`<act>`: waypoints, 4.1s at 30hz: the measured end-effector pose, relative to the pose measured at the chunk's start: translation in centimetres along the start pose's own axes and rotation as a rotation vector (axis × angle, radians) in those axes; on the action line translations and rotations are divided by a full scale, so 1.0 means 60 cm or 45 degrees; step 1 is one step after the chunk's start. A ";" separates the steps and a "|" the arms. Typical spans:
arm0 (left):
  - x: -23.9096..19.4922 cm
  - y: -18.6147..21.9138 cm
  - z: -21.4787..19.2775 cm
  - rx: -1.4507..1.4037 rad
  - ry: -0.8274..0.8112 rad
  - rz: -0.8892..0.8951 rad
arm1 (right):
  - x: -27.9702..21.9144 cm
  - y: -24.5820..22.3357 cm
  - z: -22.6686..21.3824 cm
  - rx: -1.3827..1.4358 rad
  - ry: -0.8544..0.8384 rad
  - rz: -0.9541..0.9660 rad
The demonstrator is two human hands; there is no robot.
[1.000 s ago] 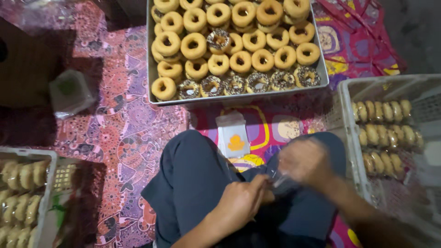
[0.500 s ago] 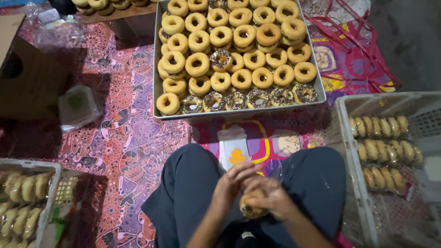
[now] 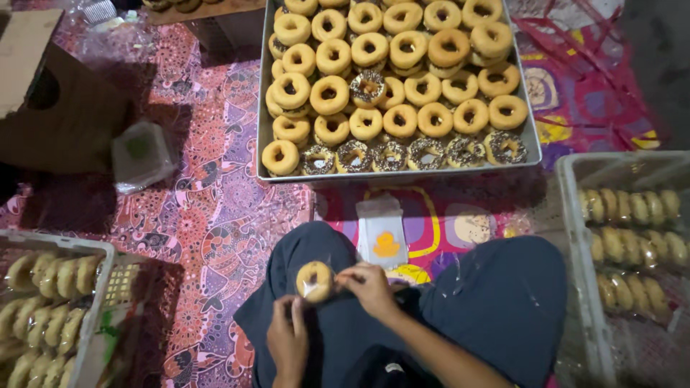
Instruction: The person sits on the floor and repeatedly picks donuts from a metal tray, places them into small plastic bags, and sets the filled bags into a white plastic crate. The donuts include plain and chocolate-sprinkled varieties.
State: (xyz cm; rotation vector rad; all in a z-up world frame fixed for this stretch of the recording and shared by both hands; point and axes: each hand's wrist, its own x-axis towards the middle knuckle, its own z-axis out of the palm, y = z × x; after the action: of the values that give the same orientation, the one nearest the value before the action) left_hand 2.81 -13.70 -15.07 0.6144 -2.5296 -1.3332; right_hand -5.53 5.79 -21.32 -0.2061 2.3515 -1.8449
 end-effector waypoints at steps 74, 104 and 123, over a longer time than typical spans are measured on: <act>0.072 0.347 0.191 -1.946 -0.777 -0.537 | -0.034 -0.240 -0.241 -0.106 0.680 -0.390; -0.016 0.245 0.246 -1.317 -0.792 -0.253 | -0.106 -0.260 -0.304 -0.889 0.427 -0.516; -0.036 0.334 0.017 -0.232 -1.243 0.579 | -0.075 -0.302 -0.425 -1.841 -0.102 -0.245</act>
State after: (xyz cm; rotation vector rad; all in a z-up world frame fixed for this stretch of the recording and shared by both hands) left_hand -0.90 -1.90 0.87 -0.8162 -2.8401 -1.9218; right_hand -5.82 26.65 2.40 -0.6044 3.1110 0.1767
